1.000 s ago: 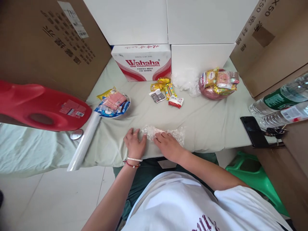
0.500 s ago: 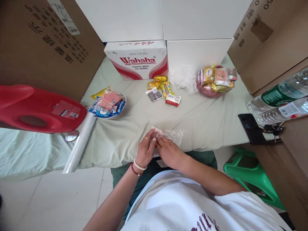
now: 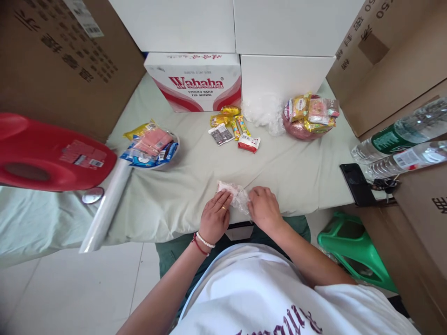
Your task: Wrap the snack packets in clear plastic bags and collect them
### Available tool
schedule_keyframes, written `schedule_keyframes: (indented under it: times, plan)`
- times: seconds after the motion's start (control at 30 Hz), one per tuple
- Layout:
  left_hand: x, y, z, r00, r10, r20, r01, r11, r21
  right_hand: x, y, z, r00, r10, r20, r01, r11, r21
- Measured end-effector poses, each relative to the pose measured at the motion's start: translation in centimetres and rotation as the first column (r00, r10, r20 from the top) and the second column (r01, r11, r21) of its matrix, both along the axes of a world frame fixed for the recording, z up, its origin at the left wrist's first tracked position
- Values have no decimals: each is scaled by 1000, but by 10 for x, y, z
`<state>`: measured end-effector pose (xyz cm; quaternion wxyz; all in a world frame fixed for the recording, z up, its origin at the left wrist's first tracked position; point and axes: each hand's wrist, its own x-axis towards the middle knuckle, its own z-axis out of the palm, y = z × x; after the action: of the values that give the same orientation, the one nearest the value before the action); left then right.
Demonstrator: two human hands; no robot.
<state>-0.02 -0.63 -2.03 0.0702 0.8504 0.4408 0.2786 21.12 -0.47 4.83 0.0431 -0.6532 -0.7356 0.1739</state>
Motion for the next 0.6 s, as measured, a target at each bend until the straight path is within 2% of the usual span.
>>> schedule_keyframes:
  times: [0.07,0.17,0.27,0.37,0.47,0.6]
  plan:
    - [1,-1,-1,1000,17,-16,-16,1000,25,-10,3,10,999,-6,-48,5,999,-34]
    - [3,-5,-3,995,87,-39,-85,994,65,-38,25,19,992,24,-127,-24,1000,-2]
    - [1,-7,-6,988,151,-38,-148,985,90,-75,54,15,990,93,-103,-93,996,0]
    - [-10,-9,-7,995,93,37,-96,989,111,-102,69,5,987,153,-54,-155,987,-32]
    - [-30,-18,-6,986,7,168,-35,987,159,-113,63,0,984,175,-36,-174,984,39]
    - [-59,-33,-1,973,72,218,-116,974,196,-110,46,-6,972,233,-3,-228,954,196]
